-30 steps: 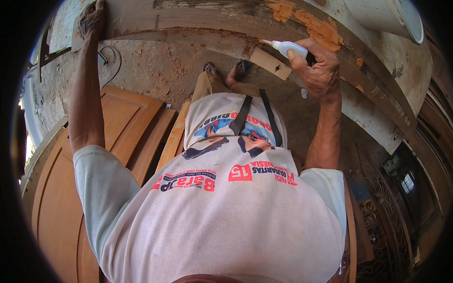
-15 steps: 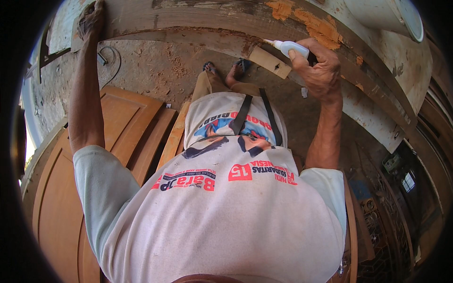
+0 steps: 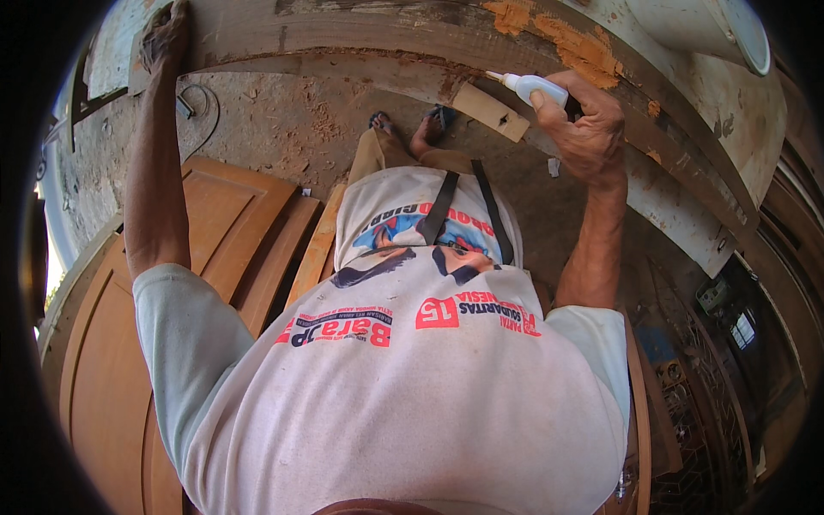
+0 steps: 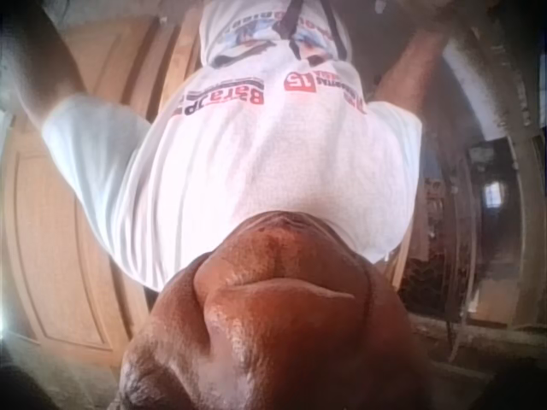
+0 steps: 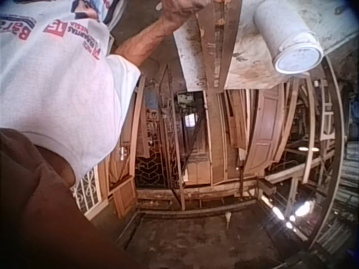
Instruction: The person applies glue from a bottle onto a wooden plank, then uses a scraper and a small piece of wood to spread and smooth the glue over the surface.
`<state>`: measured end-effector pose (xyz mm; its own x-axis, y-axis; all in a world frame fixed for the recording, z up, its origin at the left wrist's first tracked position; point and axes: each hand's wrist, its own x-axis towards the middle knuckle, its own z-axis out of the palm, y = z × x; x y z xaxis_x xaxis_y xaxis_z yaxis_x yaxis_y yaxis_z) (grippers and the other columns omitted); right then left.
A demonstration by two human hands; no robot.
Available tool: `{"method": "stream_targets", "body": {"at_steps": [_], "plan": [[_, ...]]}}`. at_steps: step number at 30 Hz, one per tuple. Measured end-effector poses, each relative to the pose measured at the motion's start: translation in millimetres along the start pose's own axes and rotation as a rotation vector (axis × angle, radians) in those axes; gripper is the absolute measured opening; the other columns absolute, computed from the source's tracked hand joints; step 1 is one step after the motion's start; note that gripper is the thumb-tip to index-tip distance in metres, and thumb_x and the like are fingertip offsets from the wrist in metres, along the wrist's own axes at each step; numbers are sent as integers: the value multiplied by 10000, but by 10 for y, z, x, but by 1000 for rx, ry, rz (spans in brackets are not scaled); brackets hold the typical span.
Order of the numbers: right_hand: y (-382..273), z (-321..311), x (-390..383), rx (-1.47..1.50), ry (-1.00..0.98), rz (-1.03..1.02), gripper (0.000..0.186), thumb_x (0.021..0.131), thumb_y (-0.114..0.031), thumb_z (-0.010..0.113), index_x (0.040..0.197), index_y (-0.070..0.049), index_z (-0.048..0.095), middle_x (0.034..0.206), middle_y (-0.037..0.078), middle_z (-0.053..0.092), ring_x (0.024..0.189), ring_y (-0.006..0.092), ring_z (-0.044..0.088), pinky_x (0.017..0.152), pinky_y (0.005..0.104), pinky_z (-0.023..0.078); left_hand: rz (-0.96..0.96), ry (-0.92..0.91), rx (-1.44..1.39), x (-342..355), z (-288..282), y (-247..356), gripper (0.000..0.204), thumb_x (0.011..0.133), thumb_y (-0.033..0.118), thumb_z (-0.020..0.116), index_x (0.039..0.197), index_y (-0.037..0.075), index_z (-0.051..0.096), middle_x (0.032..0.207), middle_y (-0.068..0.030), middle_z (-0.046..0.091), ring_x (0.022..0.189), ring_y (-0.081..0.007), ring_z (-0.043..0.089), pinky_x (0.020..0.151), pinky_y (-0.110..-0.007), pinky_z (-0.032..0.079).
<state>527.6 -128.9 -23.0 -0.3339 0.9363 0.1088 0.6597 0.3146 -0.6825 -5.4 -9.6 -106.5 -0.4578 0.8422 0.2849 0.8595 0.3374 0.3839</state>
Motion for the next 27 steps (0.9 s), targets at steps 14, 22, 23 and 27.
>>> {"method": "stream_targets", "body": {"at_steps": [14,22,23,27], "plan": [[-83,-36,-2,-44,-14,-10,161,943,-174,743,983,-18,740,764,10,661,692,87,578,625,281,477,2,-27,14,189,327,-355,539,1064,501,460,1122,4,660,1107,-210,673,1030,-349,651,878,-511,521],[-88,-46,-25,-63,-12,6,156,943,-173,742,982,-22,736,760,-8,648,686,81,561,614,282,463,45,35,-1,207,389,-415,514,1064,461,467,1057,-1,691,1064,-198,689,996,-354,659,869,-524,514],[-74,-53,-39,-36,6,30,161,947,-177,737,983,-20,736,761,-15,641,685,77,552,610,276,456,59,30,12,210,389,-415,523,1061,473,470,1062,0,692,1073,-195,691,1002,-355,660,872,-529,512],[64,-146,-107,130,120,81,183,964,-196,713,987,-16,734,753,-36,603,679,54,504,605,250,419,-11,-21,-32,319,472,-645,602,954,599,597,1279,101,690,1307,-173,669,1221,-352,619,1032,-486,468]]}}
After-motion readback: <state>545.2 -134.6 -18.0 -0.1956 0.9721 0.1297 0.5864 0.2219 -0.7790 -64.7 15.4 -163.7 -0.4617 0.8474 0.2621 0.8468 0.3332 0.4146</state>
